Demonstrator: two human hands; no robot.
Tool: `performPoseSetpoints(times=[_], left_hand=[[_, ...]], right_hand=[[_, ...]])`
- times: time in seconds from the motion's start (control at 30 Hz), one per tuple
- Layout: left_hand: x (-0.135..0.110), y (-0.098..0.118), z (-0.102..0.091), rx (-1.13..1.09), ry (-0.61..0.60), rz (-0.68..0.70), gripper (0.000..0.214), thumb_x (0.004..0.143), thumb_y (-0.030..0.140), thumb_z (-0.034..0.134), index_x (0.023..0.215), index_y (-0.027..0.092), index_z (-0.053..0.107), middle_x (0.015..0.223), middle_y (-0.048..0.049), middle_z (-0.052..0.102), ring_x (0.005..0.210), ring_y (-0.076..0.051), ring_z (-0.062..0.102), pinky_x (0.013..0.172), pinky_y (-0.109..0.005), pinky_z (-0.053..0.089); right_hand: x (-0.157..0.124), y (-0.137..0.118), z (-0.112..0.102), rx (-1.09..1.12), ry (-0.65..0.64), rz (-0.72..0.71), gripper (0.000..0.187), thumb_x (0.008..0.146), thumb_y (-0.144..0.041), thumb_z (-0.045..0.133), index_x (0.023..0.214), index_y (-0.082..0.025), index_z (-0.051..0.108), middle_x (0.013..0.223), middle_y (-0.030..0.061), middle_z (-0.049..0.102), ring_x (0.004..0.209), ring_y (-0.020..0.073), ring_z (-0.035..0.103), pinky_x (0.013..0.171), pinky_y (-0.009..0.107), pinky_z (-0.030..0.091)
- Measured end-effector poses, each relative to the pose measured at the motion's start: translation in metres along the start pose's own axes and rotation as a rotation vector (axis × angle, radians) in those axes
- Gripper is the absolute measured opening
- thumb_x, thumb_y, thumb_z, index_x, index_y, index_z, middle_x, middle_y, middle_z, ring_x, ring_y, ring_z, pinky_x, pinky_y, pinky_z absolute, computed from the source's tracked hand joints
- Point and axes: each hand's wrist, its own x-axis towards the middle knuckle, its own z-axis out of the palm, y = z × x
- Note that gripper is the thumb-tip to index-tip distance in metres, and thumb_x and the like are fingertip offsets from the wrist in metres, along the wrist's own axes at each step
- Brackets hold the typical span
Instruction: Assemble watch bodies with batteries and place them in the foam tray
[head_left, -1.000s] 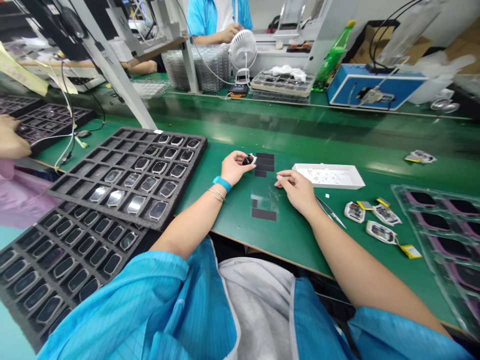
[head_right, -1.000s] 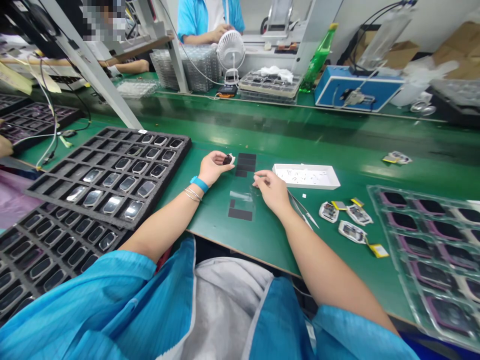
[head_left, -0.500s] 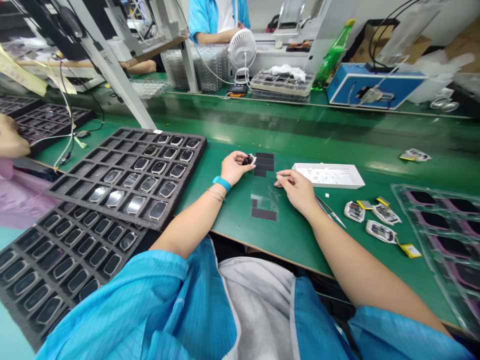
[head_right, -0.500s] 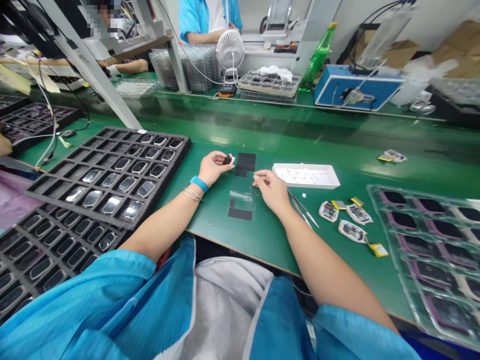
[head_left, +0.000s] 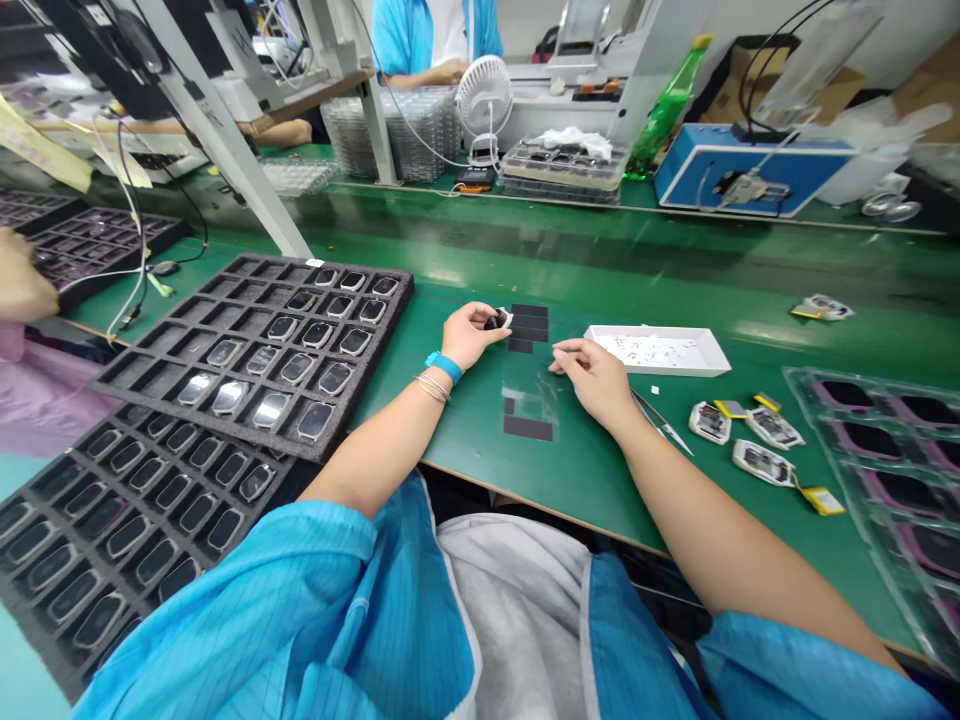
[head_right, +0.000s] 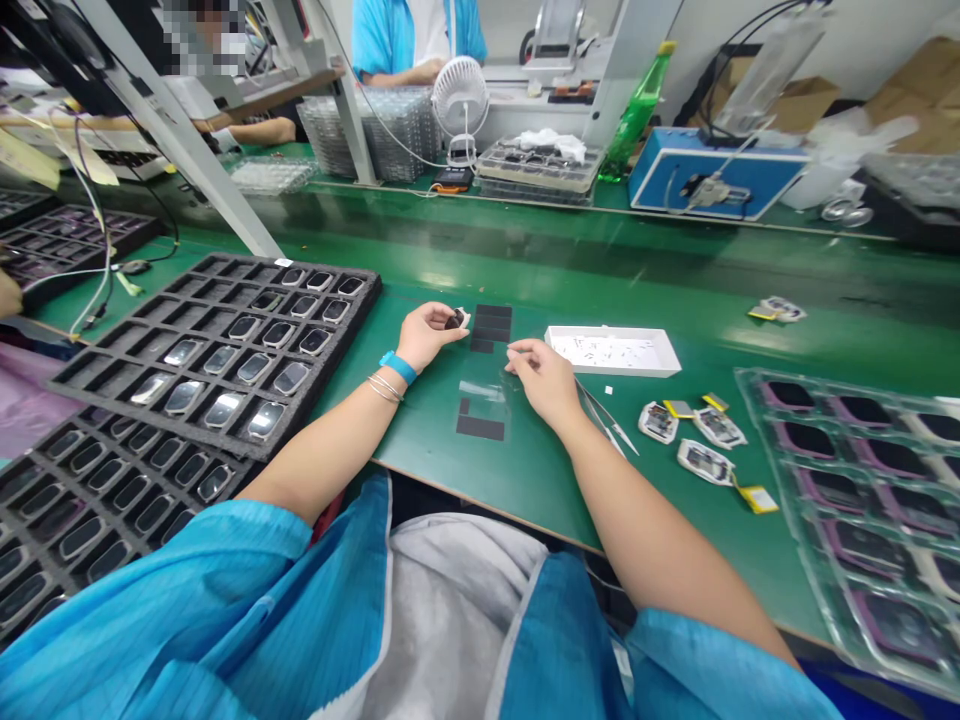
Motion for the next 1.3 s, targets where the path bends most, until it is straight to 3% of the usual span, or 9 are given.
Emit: performPoseSetpoints(times=[1.3], left_hand=[[-0.0010, 0.0011, -0.0004, -0.007, -0.019, -0.004, 0.032, 0.053, 0.016, 0.090, 0.073, 0.019, 0.065, 0.077, 0.0011, 0.070, 0.073, -0.013, 0.063, 0.075, -0.029, 0.054]], right_hand=[[0.0008, 0.0005, 0.0003, -0.010, -0.007, -0.014, 0.046, 0.079, -0.064, 0.067, 0.095, -0.022, 0.069, 0.075, 0.0052, 0.075, 0.076, 0.0240, 0.073, 0.082, 0.041, 0.055]])
